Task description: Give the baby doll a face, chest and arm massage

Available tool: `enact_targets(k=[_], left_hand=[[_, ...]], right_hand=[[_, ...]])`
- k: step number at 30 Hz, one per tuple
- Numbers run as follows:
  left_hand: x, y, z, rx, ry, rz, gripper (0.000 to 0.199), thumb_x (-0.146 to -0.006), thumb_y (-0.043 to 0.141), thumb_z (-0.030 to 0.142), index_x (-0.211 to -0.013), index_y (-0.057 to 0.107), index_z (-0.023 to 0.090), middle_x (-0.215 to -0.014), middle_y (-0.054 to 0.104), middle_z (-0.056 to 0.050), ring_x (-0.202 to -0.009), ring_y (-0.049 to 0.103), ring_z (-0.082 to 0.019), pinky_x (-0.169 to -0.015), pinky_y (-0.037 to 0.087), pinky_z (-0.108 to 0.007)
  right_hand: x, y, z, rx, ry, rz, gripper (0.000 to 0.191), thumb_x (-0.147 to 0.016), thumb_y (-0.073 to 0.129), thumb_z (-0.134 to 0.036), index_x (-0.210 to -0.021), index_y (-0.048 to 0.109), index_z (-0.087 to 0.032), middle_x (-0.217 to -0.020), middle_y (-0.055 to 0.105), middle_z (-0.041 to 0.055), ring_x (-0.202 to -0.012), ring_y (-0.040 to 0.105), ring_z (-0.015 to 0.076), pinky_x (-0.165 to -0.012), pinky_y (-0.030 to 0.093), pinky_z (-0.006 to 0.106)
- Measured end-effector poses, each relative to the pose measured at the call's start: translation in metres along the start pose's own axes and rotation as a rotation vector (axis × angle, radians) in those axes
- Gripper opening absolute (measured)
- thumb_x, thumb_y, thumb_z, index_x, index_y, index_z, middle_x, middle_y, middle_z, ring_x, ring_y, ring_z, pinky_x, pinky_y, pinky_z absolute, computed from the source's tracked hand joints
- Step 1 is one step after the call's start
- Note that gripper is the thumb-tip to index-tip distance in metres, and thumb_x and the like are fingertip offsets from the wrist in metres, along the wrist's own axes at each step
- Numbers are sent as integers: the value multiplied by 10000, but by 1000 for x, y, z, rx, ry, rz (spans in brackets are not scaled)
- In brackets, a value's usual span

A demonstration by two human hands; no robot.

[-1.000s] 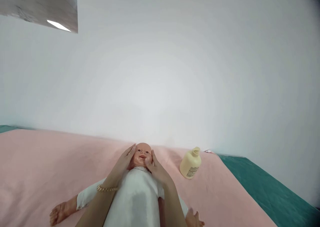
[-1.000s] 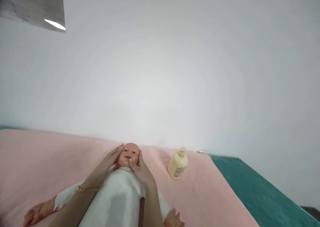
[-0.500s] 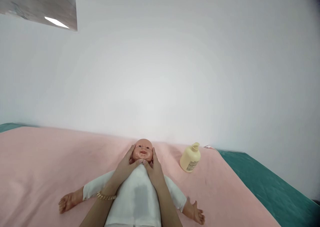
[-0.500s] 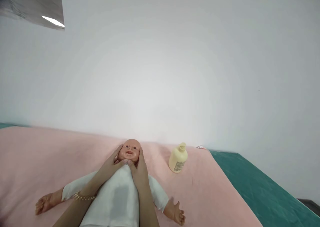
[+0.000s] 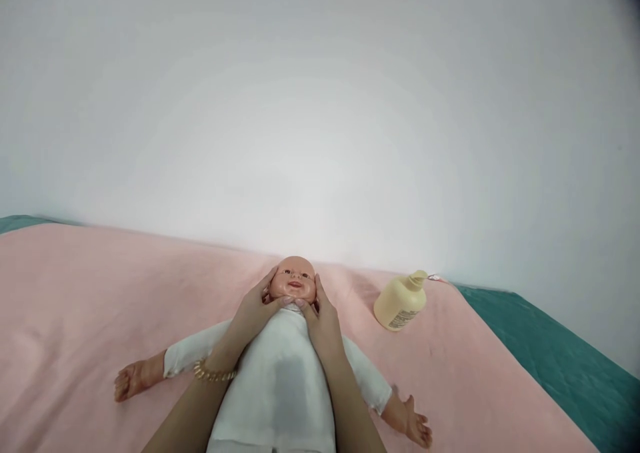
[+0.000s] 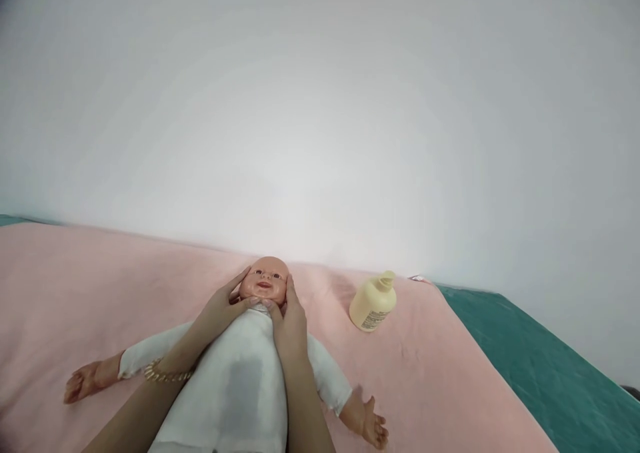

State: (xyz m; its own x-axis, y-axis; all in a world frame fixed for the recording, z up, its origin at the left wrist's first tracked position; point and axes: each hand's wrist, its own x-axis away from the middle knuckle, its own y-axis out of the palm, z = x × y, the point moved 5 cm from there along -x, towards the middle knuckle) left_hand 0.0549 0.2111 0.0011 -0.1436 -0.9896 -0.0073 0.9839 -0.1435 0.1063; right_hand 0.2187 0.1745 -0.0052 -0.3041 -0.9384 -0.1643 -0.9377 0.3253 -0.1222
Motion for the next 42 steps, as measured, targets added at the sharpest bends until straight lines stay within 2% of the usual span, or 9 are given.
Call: enact_targets(k=[2, 7, 12, 18, 23, 27, 36, 42], left_hand=[[0, -2, -1, -47, -6, -11, 889, -651, 817, 320, -1431, 420, 166, -1230, 650, -133, -1132, 612, -293, -958, 483, -364], [1, -4, 6, -112, 16, -62, 858, -719, 758, 325, -1462, 359, 163, -1332, 580, -117, -1201, 566, -276, -992, 455, -349], [3, -5, 11, -103, -6, -88, 769, -758, 716, 307, -1446, 391, 192, -1312, 598, -79, -1214, 557, -269, -1014, 433, -346], [4, -11, 12, -96, -9, -77, 734, -745, 732, 352, -1410, 456, 213, -1305, 601, -74, -1249, 523, -290, -1043, 409, -368], [4, -5, 10, -85, 2, -154, 927, -706, 757, 381, -1483, 310, 146, -1338, 571, -134, -1236, 534, -298, -1024, 440, -386], [2, 2, 4, -69, -4, -122, 1047, -640, 801, 405, -1489, 266, 107, -1318, 574, -191, -1184, 571, -327, -981, 479, -423], [-3, 2, 1, -94, 22, -51, 954, -635, 797, 380, -1433, 363, 88, -1303, 577, -203, -1148, 594, -324, -967, 490, -418], [-3, 2, 0, -94, 28, -99, 987, -661, 758, 458, -1465, 313, 97, -1322, 571, -193, -1178, 576, -322, -977, 481, -422]], right_hand=[[-1, -2, 0, 13, 16, -25, 761, -754, 721, -340, -1437, 412, -209, -1102, 699, 56, -947, 655, 272, -910, 480, 411], [-1, -5, -1, -50, -7, -88, 698, -812, 688, -361, -1434, 404, -219, -1331, 573, 57, -1212, 539, 262, -1049, 380, 406], [-3, -9, -2, -123, -10, -153, 688, -817, 688, -450, -1418, 427, -240, -1371, 534, 53, -1243, 519, 260, -1068, 365, 421], [-3, -11, -3, -62, -38, -208, 661, -892, 560, -533, -1449, 367, -233, -1418, 483, 38, -1308, 450, 233, -1101, 328, 405], [0, -5, -3, -73, 4, -204, 838, -819, 667, -492, -1488, 281, -166, -1411, 489, 93, -1262, 501, 251, -1067, 388, 401], [-1, 0, 0, -71, 6, -187, 951, -750, 736, -442, -1504, 239, -141, -1383, 516, 121, -1215, 544, 265, -1019, 445, 396], [0, 1, -1, 31, -23, -55, 838, -764, 682, -417, -1477, 330, -155, -1289, 602, 104, -1140, 595, 282, -966, 479, 416], [-3, -1, 0, 46, -40, -108, 819, -792, 653, -424, -1482, 315, -140, -1319, 576, 110, -1159, 584, 282, -987, 464, 419]])
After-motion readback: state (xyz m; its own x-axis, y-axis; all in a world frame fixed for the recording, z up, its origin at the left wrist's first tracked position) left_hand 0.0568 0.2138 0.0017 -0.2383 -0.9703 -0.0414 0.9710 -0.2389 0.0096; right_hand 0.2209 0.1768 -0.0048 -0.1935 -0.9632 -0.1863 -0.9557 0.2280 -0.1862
